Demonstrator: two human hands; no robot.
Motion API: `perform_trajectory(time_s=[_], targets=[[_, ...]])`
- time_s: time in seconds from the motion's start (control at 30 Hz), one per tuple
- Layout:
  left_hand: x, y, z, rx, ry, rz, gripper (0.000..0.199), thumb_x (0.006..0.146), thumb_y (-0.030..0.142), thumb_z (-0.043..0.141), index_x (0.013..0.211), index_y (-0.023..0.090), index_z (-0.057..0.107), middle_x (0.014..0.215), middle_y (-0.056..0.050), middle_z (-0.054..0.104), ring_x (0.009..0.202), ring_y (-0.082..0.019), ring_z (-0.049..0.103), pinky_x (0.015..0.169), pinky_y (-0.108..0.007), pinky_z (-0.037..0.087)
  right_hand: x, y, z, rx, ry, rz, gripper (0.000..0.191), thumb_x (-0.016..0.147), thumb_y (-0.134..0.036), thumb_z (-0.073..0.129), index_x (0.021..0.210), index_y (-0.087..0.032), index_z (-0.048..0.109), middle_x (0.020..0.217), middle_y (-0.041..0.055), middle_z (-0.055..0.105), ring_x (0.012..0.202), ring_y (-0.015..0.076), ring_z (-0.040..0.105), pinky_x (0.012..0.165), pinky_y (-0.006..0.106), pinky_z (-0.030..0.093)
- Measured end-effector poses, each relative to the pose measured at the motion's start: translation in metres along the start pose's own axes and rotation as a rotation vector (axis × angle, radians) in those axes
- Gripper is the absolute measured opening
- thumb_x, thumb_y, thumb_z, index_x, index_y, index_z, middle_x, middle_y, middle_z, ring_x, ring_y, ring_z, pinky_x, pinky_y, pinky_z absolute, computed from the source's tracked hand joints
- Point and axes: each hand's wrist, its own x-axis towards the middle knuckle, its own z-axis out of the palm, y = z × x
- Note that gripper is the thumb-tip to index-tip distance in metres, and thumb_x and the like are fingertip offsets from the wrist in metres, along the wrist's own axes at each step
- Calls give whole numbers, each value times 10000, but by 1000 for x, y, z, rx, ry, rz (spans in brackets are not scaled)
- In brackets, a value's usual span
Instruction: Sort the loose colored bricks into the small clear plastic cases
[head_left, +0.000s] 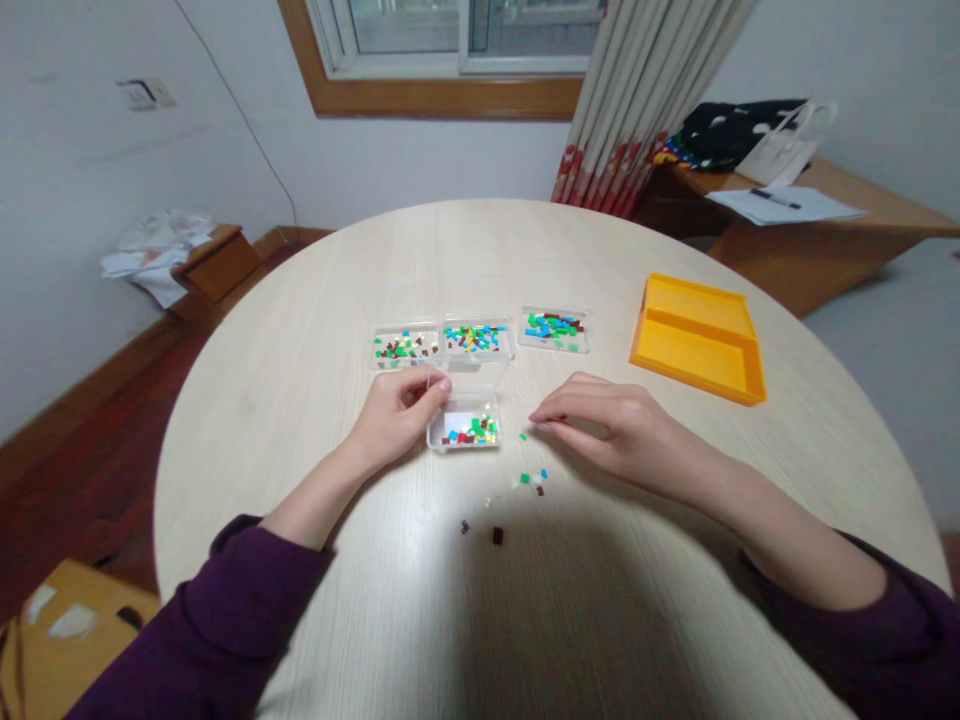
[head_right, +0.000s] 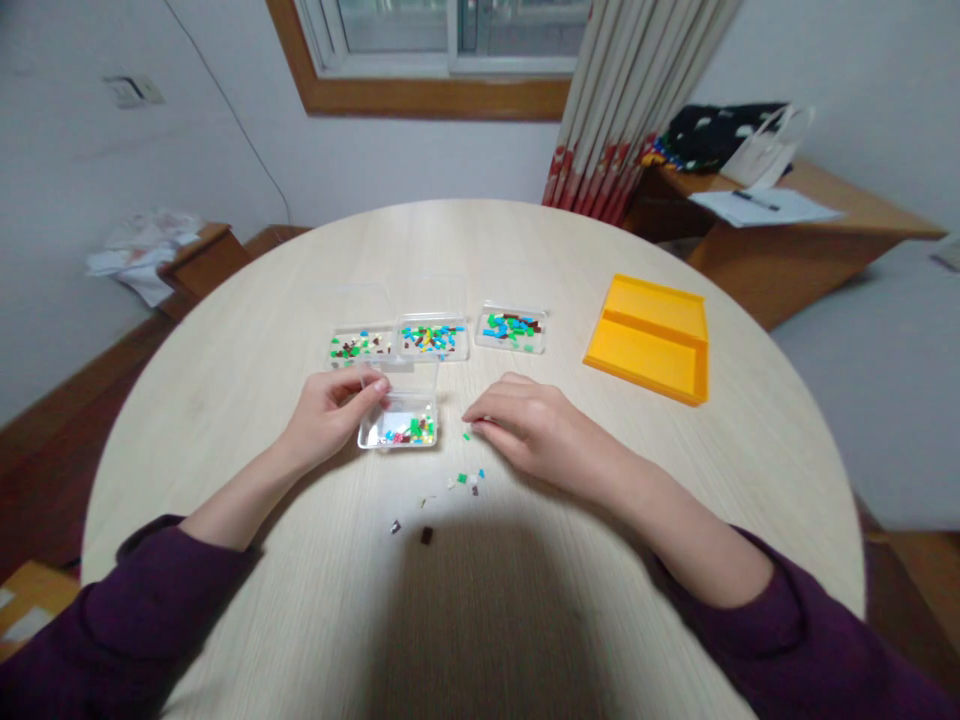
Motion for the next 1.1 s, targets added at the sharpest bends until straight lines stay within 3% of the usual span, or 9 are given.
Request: perform_trajectory(time_s=[0.13, 0.43, 0.73, 0.87, 1.1], targets=[[1, -3, -1, -6, 29, 7, 279, 806, 348, 501, 603, 168, 565, 563, 0, 562, 552, -117, 488, 527, -238, 367, -3, 8, -9, 42, -255, 36, 191, 893, -206, 521, 807, -179, 689, 767, 55, 688, 722, 142, 617, 685, 274, 489], [1, -4, -2, -13, 41, 15, 264, 810, 321, 518, 605, 167, 581, 573, 1, 566, 549, -114, 481, 513, -239, 365, -4, 6, -4, 74, -425, 3, 178, 850, -119, 543, 891, -174, 707, 825, 54, 705, 780, 147, 622, 734, 275, 470], [1, -6, -3, -16, 35, 15, 257, 808, 310, 525, 603, 169, 586, 575, 0, 567, 544, -114, 476, 510, -243, 359, -4, 5, 3, 70, -446, 19, 208, 882, -119, 490, 754, -159, 649, 729, 43, 652, 709, 141, 573, 705, 277, 447], [1, -6, -3, -27, 46, 26, 252, 808, 307, 532, 607, 166, 589, 582, 1, 573, 548, -112, 482, 518, -241, 364, -4, 1, 1, 85, -398, 71, 206, 892, -142, 460, 775, -150, 630, 742, 50, 634, 681, 131, 554, 659, 257, 434], [2, -7, -3, -35, 59, 45, 250, 806, 302, 540, 601, 167, 588, 570, 5, 575, 544, -113, 492, 525, -236, 369, -4, -8, -2, 171, -477, 16, 216, 814, -50, 489, 835, -158, 675, 776, 41, 656, 716, 118, 586, 675, 226, 440]])
